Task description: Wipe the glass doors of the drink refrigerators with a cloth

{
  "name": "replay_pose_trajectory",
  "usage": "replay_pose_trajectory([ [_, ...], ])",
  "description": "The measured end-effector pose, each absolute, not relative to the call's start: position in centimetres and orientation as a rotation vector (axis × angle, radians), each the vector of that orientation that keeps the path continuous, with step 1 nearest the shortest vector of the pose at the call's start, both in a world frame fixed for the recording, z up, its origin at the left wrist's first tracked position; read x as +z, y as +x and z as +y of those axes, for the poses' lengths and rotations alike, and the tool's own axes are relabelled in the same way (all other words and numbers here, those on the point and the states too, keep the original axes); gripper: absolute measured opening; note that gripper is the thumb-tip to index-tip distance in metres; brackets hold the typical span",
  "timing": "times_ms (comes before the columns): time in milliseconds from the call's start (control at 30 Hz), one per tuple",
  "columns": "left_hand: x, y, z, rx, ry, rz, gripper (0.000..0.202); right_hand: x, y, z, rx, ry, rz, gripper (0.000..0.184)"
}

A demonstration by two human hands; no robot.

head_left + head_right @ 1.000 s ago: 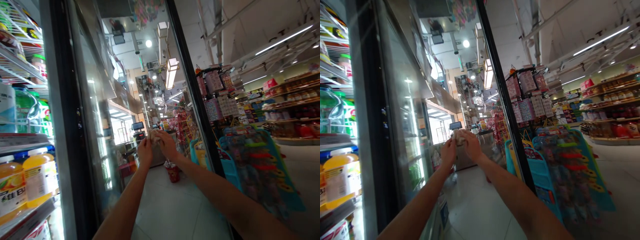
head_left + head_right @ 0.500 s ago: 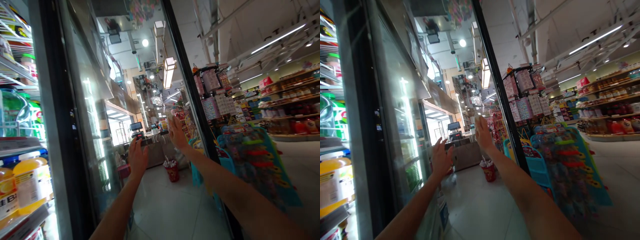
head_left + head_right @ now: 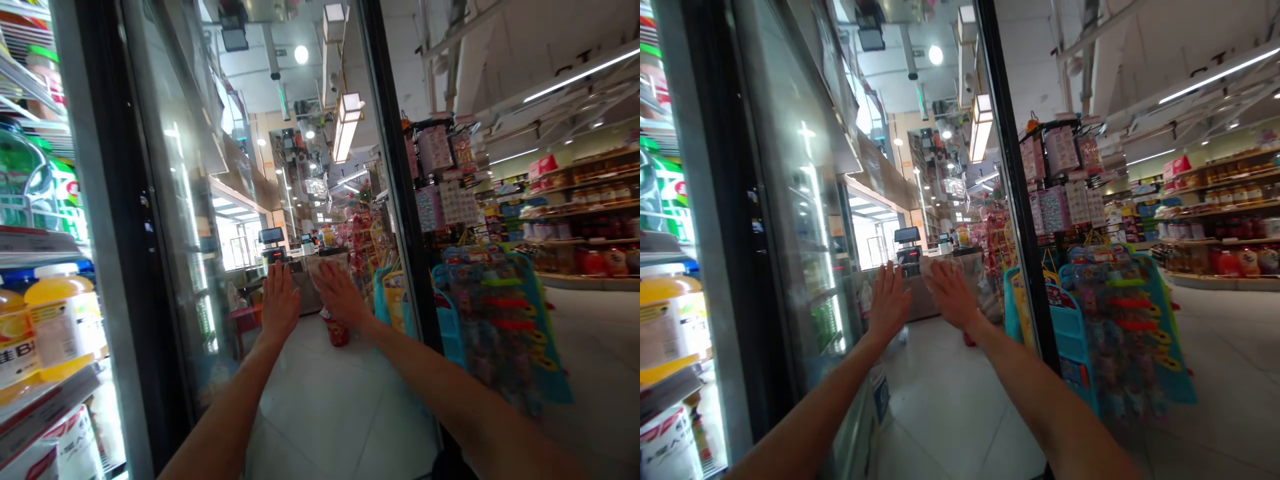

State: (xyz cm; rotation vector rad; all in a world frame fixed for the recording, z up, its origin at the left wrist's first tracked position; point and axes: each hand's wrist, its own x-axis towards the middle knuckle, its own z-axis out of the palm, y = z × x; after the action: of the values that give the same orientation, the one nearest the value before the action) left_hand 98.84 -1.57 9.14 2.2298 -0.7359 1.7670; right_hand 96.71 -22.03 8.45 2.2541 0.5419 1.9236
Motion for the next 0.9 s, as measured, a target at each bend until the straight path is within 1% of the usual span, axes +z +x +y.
replay_pose_trajectory([
  [33,8.9,98.8,-1.5,1.760,2.240,-0.754,0.056,8.1,96.6,-22.3,1.821,2.231,0.628,0.053],
  [67,8.6,98.7,-1.5,1.754,2.250,-0.770,0.056,8.0,96.5,-22.9,1.806,2.232,0.607,0.053],
  [100,8.2,98.7,-1.5,1.749,2.259,-0.777,0.055,8.1,96.4,-23.7,1.877,2.259,0.485,0.053],
  [200,7.3,98.7,-1.6,1.733,2.274,-0.749,0.056,8.6,96.4,-26.0,2.251,2.314,-0.104,0.053],
  [233,7.1,98.7,-1.7,1.726,2.273,-0.731,0.057,8.3,96.4,-26.2,2.292,2.315,-0.156,0.055],
  [267,7.0,98.7,-1.8,1.721,2.270,-0.722,0.058,7.9,96.3,-26.2,2.258,2.323,-0.058,0.056],
  [300,6.9,98.7,-1.9,1.718,2.268,-0.720,0.058,7.3,96.3,-25.9,2.147,2.326,0.162,0.057],
  [367,6.9,98.6,-2.1,1.720,2.265,-0.709,0.058,6.1,96.1,-25.1,1.831,2.277,0.627,0.057],
  [400,7.0,98.6,-2.1,1.724,2.267,-0.703,0.058,5.9,96.0,-25.0,1.739,2.257,0.736,0.056],
  [433,7.0,98.5,-2.1,1.728,2.269,-0.697,0.057,5.9,95.9,-25.0,1.741,2.268,0.730,0.055],
  [467,7.0,98.5,-2.2,1.732,2.269,-0.690,0.057,6.1,95.9,-25.2,1.837,2.307,0.614,0.054],
  [533,7.1,98.4,-2.3,1.732,2.265,-0.688,0.057,6.8,95.7,-25.9,2.145,2.369,0.215,0.054],
  [567,7.1,98.4,-2.3,1.727,2.261,-0.689,0.058,7.0,95.6,-26.1,2.241,2.369,0.082,0.055],
  [600,7.1,98.4,-2.4,1.720,2.257,-0.685,0.058,7.0,95.5,-26.1,2.254,2.363,0.075,0.056],
  [633,7.1,98.4,-2.4,1.713,2.255,-0.681,0.058,6.8,95.4,-25.9,2.177,2.359,0.198,0.057],
  [700,7.0,98.4,-2.4,1.703,2.255,-0.677,0.058,6.0,95.2,-25.4,1.864,2.326,0.596,0.056],
  [733,6.9,98.5,-2.4,1.700,2.255,-0.677,0.058,5.7,95.2,-25.3,1.730,2.305,0.733,0.056],
  [767,6.9,98.5,-2.4,1.697,2.254,-0.681,0.058,5.6,95.1,-25.3,1.670,2.305,0.779,0.055],
  [800,6.8,98.5,-2.4,1.690,2.250,-0.688,0.057,5.7,95.1,-25.4,1.706,2.331,0.728,0.054],
  [900,6.8,98.3,-2.7,1.671,2.176,-0.704,0.054,6.5,95.4,-25.4,2.108,2.421,0.313,0.052],
])
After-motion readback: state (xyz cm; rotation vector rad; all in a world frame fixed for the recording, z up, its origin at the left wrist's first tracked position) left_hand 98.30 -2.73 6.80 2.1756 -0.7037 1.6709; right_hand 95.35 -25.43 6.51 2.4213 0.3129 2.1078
